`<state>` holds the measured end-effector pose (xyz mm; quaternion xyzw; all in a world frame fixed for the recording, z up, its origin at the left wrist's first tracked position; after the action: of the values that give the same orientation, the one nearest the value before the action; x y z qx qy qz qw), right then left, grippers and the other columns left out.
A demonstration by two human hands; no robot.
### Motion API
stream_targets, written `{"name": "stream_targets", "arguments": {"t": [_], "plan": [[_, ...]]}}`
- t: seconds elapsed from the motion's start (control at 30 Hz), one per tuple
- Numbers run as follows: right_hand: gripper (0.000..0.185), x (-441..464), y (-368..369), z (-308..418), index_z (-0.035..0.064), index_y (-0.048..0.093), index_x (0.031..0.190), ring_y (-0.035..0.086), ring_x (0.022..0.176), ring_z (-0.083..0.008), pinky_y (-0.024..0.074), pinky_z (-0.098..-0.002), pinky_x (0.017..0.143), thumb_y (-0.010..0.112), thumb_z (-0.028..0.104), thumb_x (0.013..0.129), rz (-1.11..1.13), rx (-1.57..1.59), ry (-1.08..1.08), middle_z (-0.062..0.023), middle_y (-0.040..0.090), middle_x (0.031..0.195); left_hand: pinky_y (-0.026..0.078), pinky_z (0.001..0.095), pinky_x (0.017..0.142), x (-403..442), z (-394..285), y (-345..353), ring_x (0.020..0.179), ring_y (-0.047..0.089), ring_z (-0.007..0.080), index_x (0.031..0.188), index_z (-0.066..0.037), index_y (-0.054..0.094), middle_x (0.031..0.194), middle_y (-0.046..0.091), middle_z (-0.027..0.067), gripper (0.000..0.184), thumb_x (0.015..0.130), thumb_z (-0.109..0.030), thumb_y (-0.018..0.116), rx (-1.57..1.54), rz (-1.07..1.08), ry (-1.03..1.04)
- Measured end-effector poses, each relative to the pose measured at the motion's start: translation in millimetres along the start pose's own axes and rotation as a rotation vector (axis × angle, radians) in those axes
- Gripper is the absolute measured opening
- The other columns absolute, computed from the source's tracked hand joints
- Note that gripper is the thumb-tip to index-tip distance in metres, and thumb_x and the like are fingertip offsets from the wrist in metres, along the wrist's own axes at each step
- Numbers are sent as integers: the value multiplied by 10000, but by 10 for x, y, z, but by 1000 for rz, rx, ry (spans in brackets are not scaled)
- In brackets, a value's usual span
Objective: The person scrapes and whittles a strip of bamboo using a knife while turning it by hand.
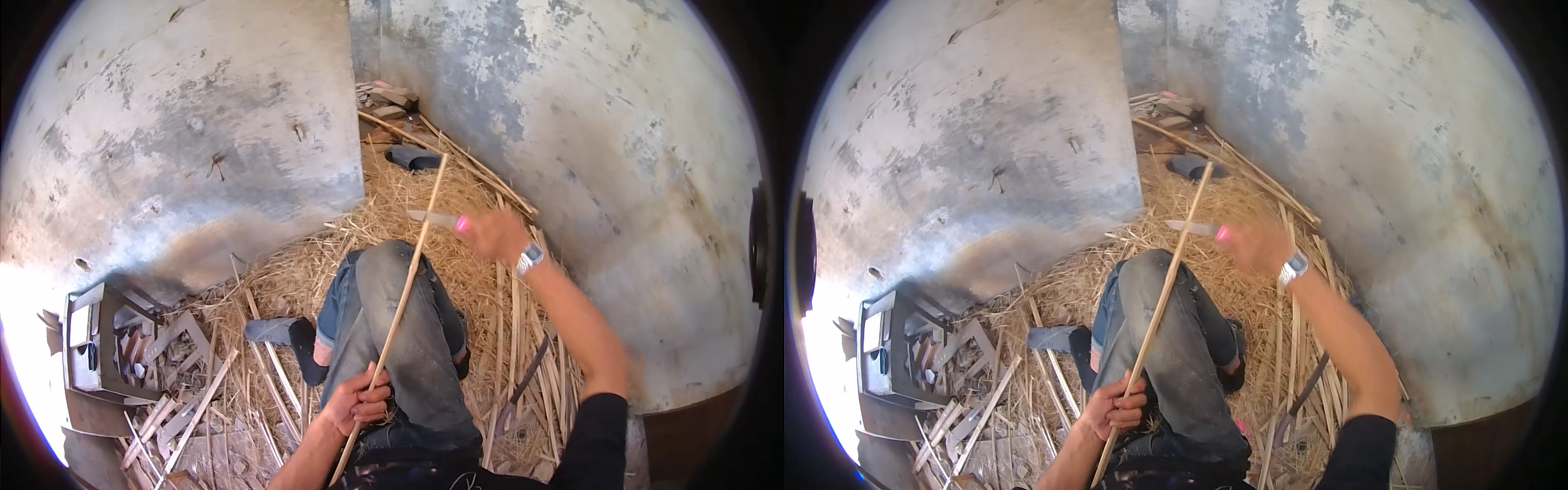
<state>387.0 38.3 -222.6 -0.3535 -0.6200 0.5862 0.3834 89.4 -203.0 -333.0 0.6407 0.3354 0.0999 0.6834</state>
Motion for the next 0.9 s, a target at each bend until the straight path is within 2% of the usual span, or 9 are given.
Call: {"name": "stream_targets", "arguments": {"t": [0.03, 0.07, 0.17, 0.4, 0.53, 0.67, 0.77, 0.83, 0.9], "plan": [[351, 215, 240, -481, 54, 710, 972, 679, 793, -435, 535, -539, 686, 486, 315, 1041, -279, 114, 239, -237, 705, 820, 255, 220, 364, -5, 17, 4, 412, 308, 51, 950, -115, 456, 618, 350, -57, 384, 1131, -444, 373, 4, 3, -7], [427, 462, 438, -1088, 23, 695, 962, 660, 779, -463, 519, -539, 703, 464, 368, 1058, -233, 270, 368, -274, 693, 839, 250, 220, 369, 11, -4, 16, 411, 290, 50, 947, -117, 453, 614, 329, -59, 378, 1131, -438, 376, 55, 3, -12], [454, 385, 50, -1018, -13, 672, 946, 641, 766, -481, 495, -542, 705, 464, 372, 1068, -532, 192, 294, -283, 669, 805, 238, 221, 370, -94, 26, -25, 406, 260, 45, 931, -122, 451, 607, 313, -63, 371, 1132, -426, 383, 95, -14, -16], [439, -4, -250, -116, -10, 659, 860, 595, 558, -375, 460, -479, 557, 529, 357, 1063, -450, 477, 219, -208, 612, 640, 233, 223, 365, -96, 53, -81, 403, 254, 38, 940, -120, 467, 603, 319, -71, 376, 1134, -429, 374, 12, 28, -47], [481, -340, -172, 522, 71, 610, 743, 515, 414, -278, 405, -398, 439, 586, 460, 1024, -318, 511, -40, -79, 526, 509, 236, 222, 363, -88, 35, -77, 406, 260, 37, 944, -120, 468, 602, 317, -71, 377, 1133, -432, 374, 40, 21, -41], [472, -872, -261, 1300, 94, 660, 827, 622, 461, -300, 493, -431, 455, 610, 537, 980, -117, 272, -411, -104, 622, 561, 235, 221, 362, -94, 64, -52, 406, 261, 36, 943, -121, 467, 602, 318, -70, 377, 1133, -432, 372, 52, 23, -32], [460, -856, -33, 1240, 112, 655, 838, 631, 462, -286, 499, -432, 454, 587, 539, 995, -128, 187, -502, -105, 634, 572, 232, 220, 361, -132, 84, -68, 407, 259, 36, 942, -121, 461, 603, 318, -69, 371, 1135, -425, 372, 76, -18, -9], [491, -246, 301, 307, 133, 645, 826, 636, 463, -303, 501, -460, 457, 547, 580, 1004, -246, 257, -262, -112, 637, 575, 233, 217, 360, -193, 101, -95, 406, 260, 35, 942, -122, 454, 610, 319, -70, 366, 1135, -423, 375, 101, -8, 9], [479, -264, 235, 447, 130, 656, 834, 626, 465, -310, 494, -461, 456, 544, 560, 1012, -250, 229, -236, -113, 631, 574, 236, 218, 360, -180, 50, -13, 404, 261, 35, 939, -121, 452, 614, 319, -70, 366, 1134, -423, 378, 42, 6, -20]]}}
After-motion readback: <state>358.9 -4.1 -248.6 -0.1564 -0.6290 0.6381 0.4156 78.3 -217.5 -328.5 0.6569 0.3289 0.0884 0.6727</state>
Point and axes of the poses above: each hand's wrist, its own x-axis towards the middle knuckle, its own y-axis out of the palm, z = x × y, the point moved 2 cm from there along x, towards the middle knuckle
